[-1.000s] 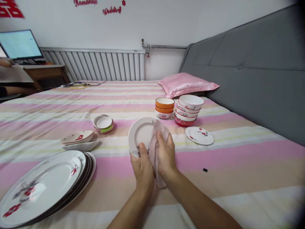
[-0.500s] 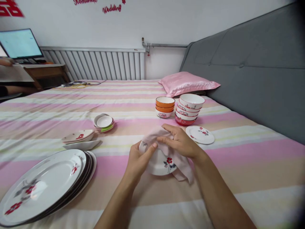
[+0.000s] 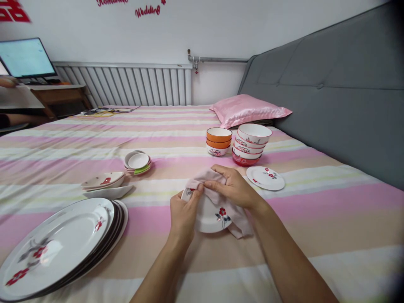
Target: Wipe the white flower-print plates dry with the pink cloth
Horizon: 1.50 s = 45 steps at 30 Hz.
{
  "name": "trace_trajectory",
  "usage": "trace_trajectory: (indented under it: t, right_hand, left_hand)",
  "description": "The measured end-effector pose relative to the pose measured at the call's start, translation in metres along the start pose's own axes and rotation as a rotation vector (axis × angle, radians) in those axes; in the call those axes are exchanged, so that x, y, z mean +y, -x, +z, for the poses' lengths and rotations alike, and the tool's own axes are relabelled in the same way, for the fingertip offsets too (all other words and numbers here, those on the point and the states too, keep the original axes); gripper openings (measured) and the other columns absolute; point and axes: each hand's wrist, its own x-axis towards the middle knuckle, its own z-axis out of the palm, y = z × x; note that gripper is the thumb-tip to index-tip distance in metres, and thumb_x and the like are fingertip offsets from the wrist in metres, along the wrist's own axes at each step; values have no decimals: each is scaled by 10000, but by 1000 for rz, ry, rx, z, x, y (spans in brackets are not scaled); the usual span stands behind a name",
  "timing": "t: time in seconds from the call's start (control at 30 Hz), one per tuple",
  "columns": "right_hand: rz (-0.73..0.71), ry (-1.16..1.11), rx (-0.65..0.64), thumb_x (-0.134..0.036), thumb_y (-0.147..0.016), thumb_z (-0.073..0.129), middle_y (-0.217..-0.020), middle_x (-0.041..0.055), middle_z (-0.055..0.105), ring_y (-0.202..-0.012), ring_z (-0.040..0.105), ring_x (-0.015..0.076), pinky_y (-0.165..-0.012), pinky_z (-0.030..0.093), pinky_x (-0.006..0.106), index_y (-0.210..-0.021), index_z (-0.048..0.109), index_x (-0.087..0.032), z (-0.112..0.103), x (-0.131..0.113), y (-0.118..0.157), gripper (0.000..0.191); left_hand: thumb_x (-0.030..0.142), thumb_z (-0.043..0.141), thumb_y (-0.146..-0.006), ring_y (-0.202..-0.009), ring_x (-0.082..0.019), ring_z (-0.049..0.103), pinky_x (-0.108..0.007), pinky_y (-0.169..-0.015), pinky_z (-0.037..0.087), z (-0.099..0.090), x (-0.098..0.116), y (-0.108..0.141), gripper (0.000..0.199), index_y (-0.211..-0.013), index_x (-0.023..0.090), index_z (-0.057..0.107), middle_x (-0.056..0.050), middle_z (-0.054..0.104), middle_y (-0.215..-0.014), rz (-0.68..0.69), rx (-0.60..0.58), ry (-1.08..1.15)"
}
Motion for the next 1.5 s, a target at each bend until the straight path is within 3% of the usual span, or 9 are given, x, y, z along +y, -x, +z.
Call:
trace_trajectory:
  t: [0.4,0.53,0.63,0.73,0.83,0.97,1.1,1.27,1.5]
  right_hand:
    - [-1,-26,116,-398,-779,591,-894,19,642,-817,583,174,-705,444,275,-968,599,-199,10,3,-3,274]
    - [-51,160,240,-373,-677,705,-998,44,615,-904,558,190,-782,422,316,-1162,517,-238,1,3,0,537]
    - [-88,125,145,-356,-702,686,-1062,53,610,-986,551,202,-847,412,351,-1228,477,-261,-6,-1,2,574]
    - [-73,43,-62,-349,-741,645,-1089,40,621,-1027,558,202,-874,423,339,-1156,558,-255,-9,-5,3,434]
    - [-38,3,-149,-327,-767,609,-1080,27,633,-999,575,198,-852,446,314,-1063,622,-230,-9,-6,3,311]
    - [60,-68,-137,-344,-762,610,-968,34,665,-872,611,196,-731,486,295,-1020,631,-193,-9,-1,3,300]
    - [157,-82,-78,-375,-751,620,-1013,35,668,-891,615,198,-738,487,292,-1028,634,-201,-9,4,3,328]
    - [196,41,-9,-332,-731,628,-897,21,680,-780,618,195,-633,472,271,-930,662,-193,-7,4,2,245]
    - [207,-40,5,-340,-735,632,-914,14,679,-785,616,188,-614,481,262,-935,657,-204,-5,-1,3,243]
  left_hand:
    - [426,785,-521,-493,-130,564,-229,-473,439,-5,4,-3,386,-708,117,648,-15,638,-607,-6,82,65]
    - [433,765,-559,-483,-136,556,-225,-460,419,-5,5,0,378,-702,103,648,-26,619,-564,-17,-17,-11]
    - [450,739,-592,-459,-135,540,-218,-440,393,-5,3,2,377,-664,94,640,-28,592,-516,-25,-100,-40]
    - [435,744,-587,-451,-139,543,-218,-436,390,-5,1,3,364,-653,94,636,-34,594,-510,-43,-140,-38]
    - [418,749,-583,-438,-138,539,-229,-441,406,-5,1,2,353,-672,93,644,-36,601,-514,-38,-143,13]
    - [402,745,-584,-461,-158,571,-244,-454,432,-5,5,1,344,-688,88,653,-60,634,-554,-38,-109,130]
    - [380,733,-609,-530,-188,625,-271,-526,487,-6,6,0,325,-751,96,663,-60,661,-597,-22,-39,211]
    - [338,722,-640,-582,-186,650,-286,-594,518,-11,7,-7,334,-874,110,658,-49,686,-671,0,89,321]
    - [317,716,-658,-641,-176,663,-291,-667,532,-13,8,-14,375,-971,121,652,-64,698,-786,70,246,384]
